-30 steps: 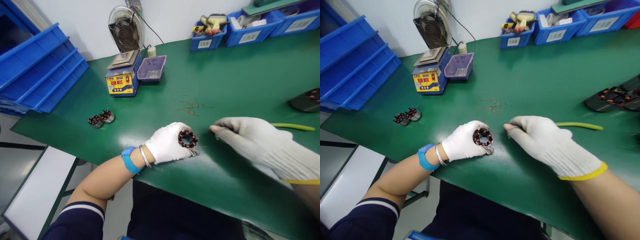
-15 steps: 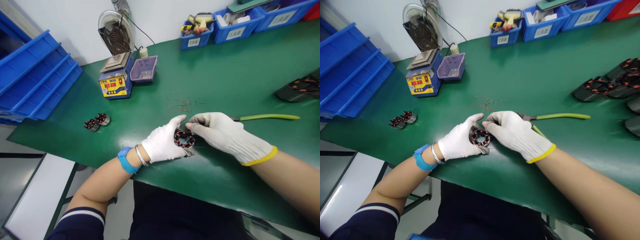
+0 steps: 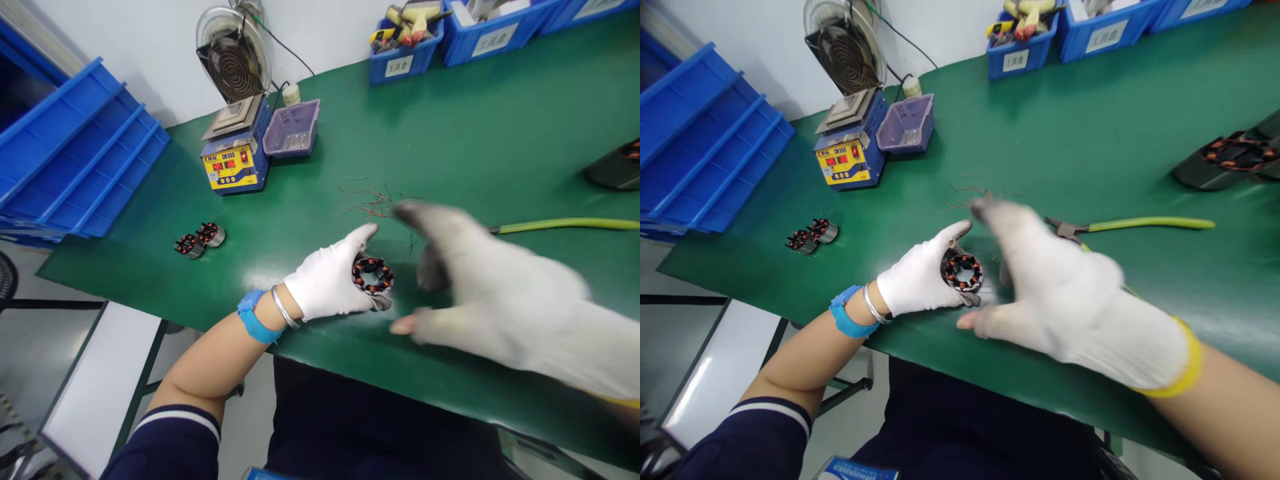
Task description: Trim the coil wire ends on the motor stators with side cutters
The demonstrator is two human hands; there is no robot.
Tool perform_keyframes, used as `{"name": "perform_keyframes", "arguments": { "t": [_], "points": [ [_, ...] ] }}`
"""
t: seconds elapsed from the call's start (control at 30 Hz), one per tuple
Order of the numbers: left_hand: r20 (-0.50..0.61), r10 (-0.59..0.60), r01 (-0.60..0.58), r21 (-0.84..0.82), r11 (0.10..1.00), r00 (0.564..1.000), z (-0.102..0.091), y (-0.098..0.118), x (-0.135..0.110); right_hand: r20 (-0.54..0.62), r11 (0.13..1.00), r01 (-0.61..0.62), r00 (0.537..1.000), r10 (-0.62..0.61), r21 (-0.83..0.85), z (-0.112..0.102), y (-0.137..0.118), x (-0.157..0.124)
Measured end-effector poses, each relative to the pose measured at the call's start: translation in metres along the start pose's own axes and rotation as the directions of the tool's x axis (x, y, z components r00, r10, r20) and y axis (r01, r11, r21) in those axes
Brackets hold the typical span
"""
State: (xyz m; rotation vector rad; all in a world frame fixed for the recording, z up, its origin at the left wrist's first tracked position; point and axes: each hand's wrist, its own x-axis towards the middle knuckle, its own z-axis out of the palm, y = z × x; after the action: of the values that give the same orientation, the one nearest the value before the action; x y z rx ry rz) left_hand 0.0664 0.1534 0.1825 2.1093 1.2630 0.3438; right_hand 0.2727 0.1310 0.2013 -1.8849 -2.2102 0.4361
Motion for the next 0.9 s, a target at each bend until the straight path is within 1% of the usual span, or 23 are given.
{"name": "perform_keyframes", "arguments": {
  "t": [0.07, 0.1, 0.17, 0.23, 0.3, 0.4, 0.5, 0.57, 0.63, 0.7, 0.8, 0.9],
  "points": [
    [0.006, 0.013, -0.013, 0.034, 0.999, 1.0, -0.002, -0.002, 0.0, 0.157, 0.997, 0.032, 0.987, -0.022, -0.065, 0.016, -0.004, 0.002],
    [0.005, 0.021, -0.021, 0.046, 0.999, 1.0, -0.003, -0.004, 0.0, 0.203, 0.995, 0.053, 0.978, -0.036, -0.079, 0.023, -0.004, 0.004],
    [-0.003, 0.034, -0.034, 0.058, 0.998, 0.999, -0.005, -0.008, 0.001, 0.241, 0.995, 0.081, 0.968, -0.065, -0.06, 0.031, 0.0, 0.007],
    [-0.015, 0.043, -0.042, 0.059, 0.997, 0.999, -0.006, -0.01, 0.001, 0.244, 0.997, 0.081, 0.967, -0.075, -0.017, 0.033, 0.005, 0.009],
    [-0.035, 0.045, -0.043, 0.06, 0.997, 0.998, -0.005, -0.011, 0.001, 0.221, 0.995, 0.09, 0.97, -0.099, 0.048, 0.031, 0.008, 0.011],
    [-0.116, 0.055, -0.048, 0.059, 0.997, 0.992, -0.001, -0.011, 0.0, 0.193, 0.985, 0.094, 0.974, -0.12, 0.142, 0.027, 0.007, 0.013],
    [-0.172, 0.123, -0.136, -0.062, 0.989, 0.977, 0.005, -0.011, 0.0, 0.206, 0.973, 0.036, 0.975, -0.084, 0.229, 0.025, 0.004, 0.014],
    [-0.178, 0.17, -0.195, -0.133, 0.972, 0.969, 0.006, -0.011, -0.001, 0.203, 0.952, -0.007, 0.977, -0.058, 0.305, 0.023, 0.003, 0.014],
    [-0.185, 0.2, -0.224, -0.116, 0.968, 0.962, 0.004, -0.009, -0.001, 0.2, 0.927, -0.04, 0.979, -0.039, 0.373, 0.022, 0.003, 0.013],
    [-0.176, 0.218, -0.232, -0.063, 0.971, 0.96, 0.002, -0.008, -0.001, 0.221, 0.912, -0.069, 0.975, -0.024, 0.404, 0.02, 0.002, 0.011],
    [-0.159, 0.237, -0.241, -0.003, 0.971, 0.958, 0.003, -0.008, 0.0, 0.261, 0.915, -0.104, 0.965, -0.002, 0.391, 0.017, 0.001, 0.011],
    [-0.194, 0.284, -0.283, 0.029, 0.959, 0.939, 0.011, -0.012, 0.003, 0.274, 0.925, -0.135, 0.961, 0.035, 0.356, 0.014, -0.001, 0.014]
  ]
}}
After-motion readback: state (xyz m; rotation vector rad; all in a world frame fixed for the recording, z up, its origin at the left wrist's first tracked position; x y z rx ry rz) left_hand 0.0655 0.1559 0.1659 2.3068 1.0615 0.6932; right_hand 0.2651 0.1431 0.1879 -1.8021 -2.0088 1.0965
